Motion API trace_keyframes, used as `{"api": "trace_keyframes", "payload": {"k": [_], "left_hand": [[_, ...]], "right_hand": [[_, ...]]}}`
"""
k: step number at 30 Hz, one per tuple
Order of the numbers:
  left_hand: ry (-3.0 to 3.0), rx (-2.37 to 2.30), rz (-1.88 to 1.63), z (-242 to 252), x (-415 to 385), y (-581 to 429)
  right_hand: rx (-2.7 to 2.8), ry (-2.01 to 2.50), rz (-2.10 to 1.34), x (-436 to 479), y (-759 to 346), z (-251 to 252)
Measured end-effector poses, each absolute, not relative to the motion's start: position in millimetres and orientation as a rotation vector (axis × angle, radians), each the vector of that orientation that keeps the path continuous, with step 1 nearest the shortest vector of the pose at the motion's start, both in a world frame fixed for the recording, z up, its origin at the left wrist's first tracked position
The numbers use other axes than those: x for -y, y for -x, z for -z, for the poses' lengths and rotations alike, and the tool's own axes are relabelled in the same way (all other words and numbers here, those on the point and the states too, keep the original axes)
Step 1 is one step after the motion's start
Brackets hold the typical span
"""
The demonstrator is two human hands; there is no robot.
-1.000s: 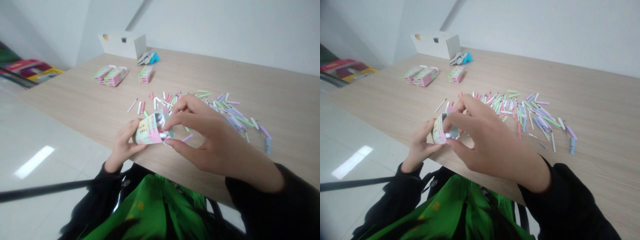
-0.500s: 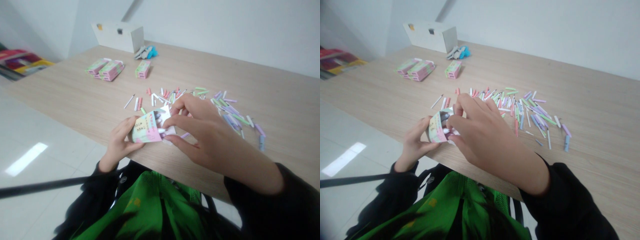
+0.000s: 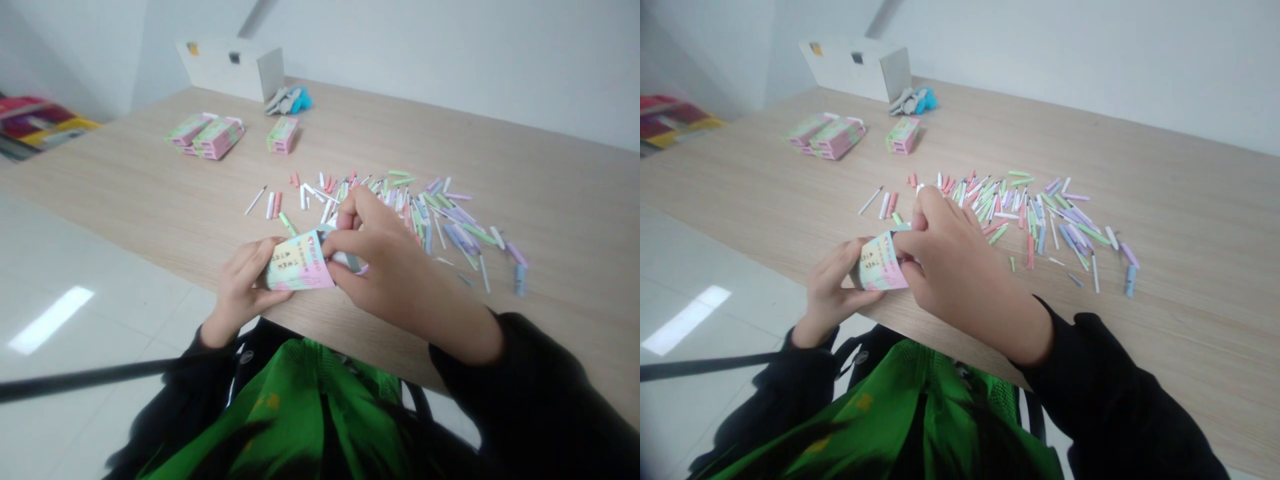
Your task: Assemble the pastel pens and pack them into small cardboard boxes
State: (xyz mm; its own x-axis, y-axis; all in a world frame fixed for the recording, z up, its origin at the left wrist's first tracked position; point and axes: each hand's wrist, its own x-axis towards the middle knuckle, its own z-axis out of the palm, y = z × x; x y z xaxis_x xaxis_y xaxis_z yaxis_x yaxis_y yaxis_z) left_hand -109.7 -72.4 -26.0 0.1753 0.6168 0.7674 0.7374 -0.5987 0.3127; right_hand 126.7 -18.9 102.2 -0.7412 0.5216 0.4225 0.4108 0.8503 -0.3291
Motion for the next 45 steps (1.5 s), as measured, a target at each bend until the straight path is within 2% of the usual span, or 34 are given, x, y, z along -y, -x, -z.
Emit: {"api": "trace_keyframes", "payload": {"k": [13,17,23,40,45], "left_hand": [[2.289,1.4,1.631,38,76,97],[2.284,1.407,1.758,43,79,98],[2.299,1.335,1.719,41,81,97],[2.276,1.461,1.622,52,84,102],[2.294,1.504,1.694,56,87,103]], "right_hand": [[2.491,0.654,-0.367,31,-135,-115],[2.522,0.656,-0.271,37,-144,-120],[2.578,0.653,-0.076,41,-139,-115],[2.521,0.7,-0.291,43,-141,-109],[2.531,0.602,-0.322,46,-145,-107]]}}
